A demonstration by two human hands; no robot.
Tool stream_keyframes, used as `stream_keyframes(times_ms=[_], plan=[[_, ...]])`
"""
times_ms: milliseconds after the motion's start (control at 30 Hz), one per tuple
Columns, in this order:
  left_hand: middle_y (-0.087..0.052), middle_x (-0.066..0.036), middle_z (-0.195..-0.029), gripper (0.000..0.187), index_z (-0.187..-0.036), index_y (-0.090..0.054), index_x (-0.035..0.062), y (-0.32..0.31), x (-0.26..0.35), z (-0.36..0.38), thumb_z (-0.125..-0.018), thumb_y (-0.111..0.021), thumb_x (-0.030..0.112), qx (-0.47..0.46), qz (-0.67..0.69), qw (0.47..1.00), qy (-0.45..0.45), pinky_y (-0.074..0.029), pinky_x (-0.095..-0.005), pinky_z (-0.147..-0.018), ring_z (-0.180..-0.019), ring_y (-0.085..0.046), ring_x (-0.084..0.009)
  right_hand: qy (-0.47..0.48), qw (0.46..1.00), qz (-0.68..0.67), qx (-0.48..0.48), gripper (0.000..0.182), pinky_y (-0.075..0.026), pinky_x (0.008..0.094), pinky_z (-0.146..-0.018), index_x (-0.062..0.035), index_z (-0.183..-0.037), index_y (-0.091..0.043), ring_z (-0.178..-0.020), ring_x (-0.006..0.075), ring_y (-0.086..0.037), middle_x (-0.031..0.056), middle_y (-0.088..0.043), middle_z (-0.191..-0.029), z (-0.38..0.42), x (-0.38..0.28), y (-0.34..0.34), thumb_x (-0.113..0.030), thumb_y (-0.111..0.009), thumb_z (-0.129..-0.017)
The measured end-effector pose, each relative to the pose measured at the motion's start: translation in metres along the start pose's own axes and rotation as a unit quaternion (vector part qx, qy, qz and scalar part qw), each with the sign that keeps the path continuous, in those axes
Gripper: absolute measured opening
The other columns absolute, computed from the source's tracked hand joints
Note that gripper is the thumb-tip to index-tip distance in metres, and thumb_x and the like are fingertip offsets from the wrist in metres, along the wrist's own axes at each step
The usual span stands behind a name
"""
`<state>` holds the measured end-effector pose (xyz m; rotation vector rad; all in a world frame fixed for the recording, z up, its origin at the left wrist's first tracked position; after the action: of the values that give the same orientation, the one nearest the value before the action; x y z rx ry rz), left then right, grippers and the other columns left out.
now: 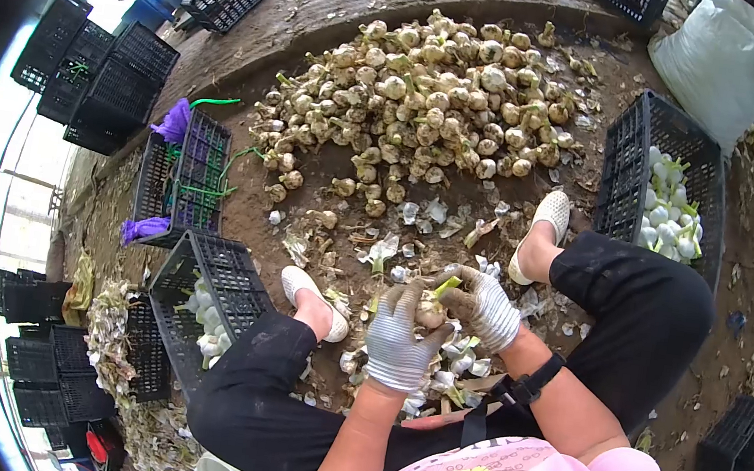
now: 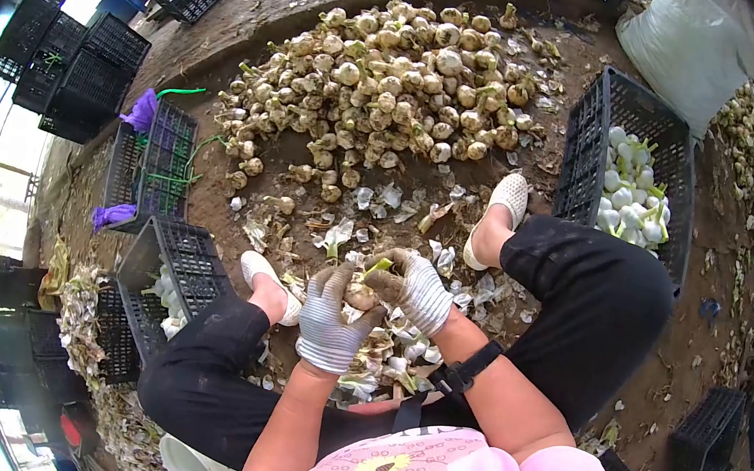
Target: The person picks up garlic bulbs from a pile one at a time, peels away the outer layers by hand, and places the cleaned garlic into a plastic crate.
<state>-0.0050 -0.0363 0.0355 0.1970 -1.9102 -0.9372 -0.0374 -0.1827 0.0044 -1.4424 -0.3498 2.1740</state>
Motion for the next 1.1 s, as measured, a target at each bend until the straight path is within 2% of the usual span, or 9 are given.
stream_keyframes(times_ms=[333, 533, 567, 667, 700, 867, 933, 1000, 1100], plan=[[-0.052, -0.017, -0.102, 0.054, -0.107, -0.056, 0.003, 0.007, 0.01, -0.006, -0.057, -0.076, 0.009, 0.006, -0.059, 0.996, -0.065, -0.046, -0.0388, -0.079, -0.091, -0.054, -0.0333, -0.056, 0.972, -0.221, -0.053, 0.033, -0.053, 0.0272, -0.062, -0.0037, -0.109, -0.056, -0.075, 0.0133, -0.061, 0.0036, -0.062, -0.09, 0.001, 0.025, 0.008, -0.018, -0.066, -0.081], [-0.053, -0.015, -0.102, 0.041, -0.1, -0.054, 0.0019, 0.015, -0.004, -0.008, -0.062, -0.07, 0.002, -0.049, 0.149, 0.987, 0.044, -0.049, -0.0376, -0.075, -0.088, -0.057, -0.0275, -0.067, 0.998, 0.011, -0.018, 0.026, -0.051, 0.0265, -0.067, -0.0025, -0.104, -0.059, -0.077, 0.0127, -0.059, 0.0046, -0.062, -0.089, 0.009, 0.013, 0.003, -0.007, -0.065, -0.078], [-0.053, -0.014, -0.101, 0.036, -0.1, -0.051, 0.0021, 0.007, -0.012, -0.001, -0.068, -0.068, 0.004, -0.067, 0.426, 0.874, 0.224, -0.052, -0.0378, -0.07, -0.08, -0.058, -0.0239, -0.04, 0.995, 0.088, -0.028, 0.027, -0.05, 0.0262, -0.068, -0.002, -0.103, -0.059, -0.078, 0.0133, -0.059, 0.0051, -0.062, -0.089, 0.013, 0.006, -0.003, -0.006, -0.065, -0.077], [-0.056, -0.012, -0.094, 0.029, -0.103, -0.049, 0.0028, -0.003, -0.051, 0.016, -0.079, -0.06, 0.015, -0.08, 0.731, 0.592, 0.329, -0.054, -0.0329, -0.064, -0.078, -0.06, -0.0224, 0.166, 0.916, 0.363, -0.028, 0.027, -0.048, 0.0278, -0.072, 0.0008, -0.102, -0.058, -0.082, 0.0142, -0.057, 0.0071, -0.061, -0.089, 0.015, 0.004, -0.015, -0.001, -0.064, -0.076], [-0.057, -0.013, -0.094, 0.031, -0.109, -0.049, 0.0025, -0.007, -0.05, 0.015, -0.082, -0.057, 0.015, -0.057, 0.792, 0.496, 0.352, -0.054, -0.0332, -0.064, -0.08, -0.061, -0.0227, 0.128, 0.949, 0.289, -0.019, 0.024, -0.048, 0.0273, -0.07, 0.0011, -0.1, -0.058, -0.08, 0.0138, -0.058, 0.0069, -0.061, -0.088, 0.016, 0.007, -0.016, -0.001, -0.063, -0.076], [-0.055, -0.011, -0.104, 0.043, -0.121, -0.039, 0.0005, -0.015, -0.043, 0.021, -0.082, -0.057, 0.004, -0.046, 0.404, 0.882, 0.238, -0.048, -0.0269, -0.075, -0.089, -0.057, -0.0183, 0.052, 0.989, 0.117, 0.078, 0.015, -0.046, 0.0233, -0.056, 0.0009, -0.093, -0.058, -0.064, 0.0118, -0.055, 0.0055, -0.061, -0.081, 0.01, 0.002, -0.007, -0.004, -0.063, -0.079], [-0.055, -0.007, -0.096, 0.045, -0.122, -0.039, 0.001, -0.009, 0.002, 0.014, -0.082, -0.059, 0.002, -0.033, 0.401, 0.889, 0.22, -0.046, -0.024, -0.073, -0.083, -0.054, -0.0136, 0.223, 0.903, 0.366, 0.018, 0.013, -0.047, 0.0238, -0.062, -0.0001, -0.091, -0.06, -0.071, 0.0107, -0.057, 0.0049, -0.062, -0.082, 0.011, 0.005, -0.01, -0.005, -0.062, -0.08], [-0.053, -0.004, -0.092, 0.036, -0.115, -0.047, 0.003, -0.028, -0.025, 0.016, -0.085, -0.059, 0.018, 0.034, 0.33, 0.922, 0.2, -0.046, -0.0237, -0.07, -0.078, -0.052, -0.0119, 0.077, 0.988, 0.13, 0.017, 0.013, -0.046, 0.0259, -0.064, -0.0018, -0.09, -0.061, -0.069, 0.0114, -0.055, 0.0029, -0.059, -0.081, 0.014, 0.025, -0.019, -0.011, -0.064, -0.081], [-0.054, -0.004, -0.093, 0.035, -0.102, -0.056, 0.0051, -0.032, -0.036, 0.008, -0.087, -0.052, 0.037, 0.128, 0.509, 0.794, 0.307, -0.049, -0.0248, -0.065, -0.075, -0.054, -0.0136, 0.054, 0.994, -0.084, 0.05, 0.017, -0.049, 0.026, -0.062, 0.001, -0.09, -0.059, -0.072, 0.0138, -0.059, 0.0056, -0.062, -0.082, -0.002, 0.03, -0.009, -0.011, -0.066, -0.079]])
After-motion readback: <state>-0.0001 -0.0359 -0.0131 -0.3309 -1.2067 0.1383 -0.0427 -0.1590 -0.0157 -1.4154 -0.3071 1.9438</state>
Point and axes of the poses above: each hand's wrist, its own z-axis away from the middle knuckle, its own y-axis out of the back of the hand, x = y × z, the point moved 1 cm from there along -z, towards the middle knuckle
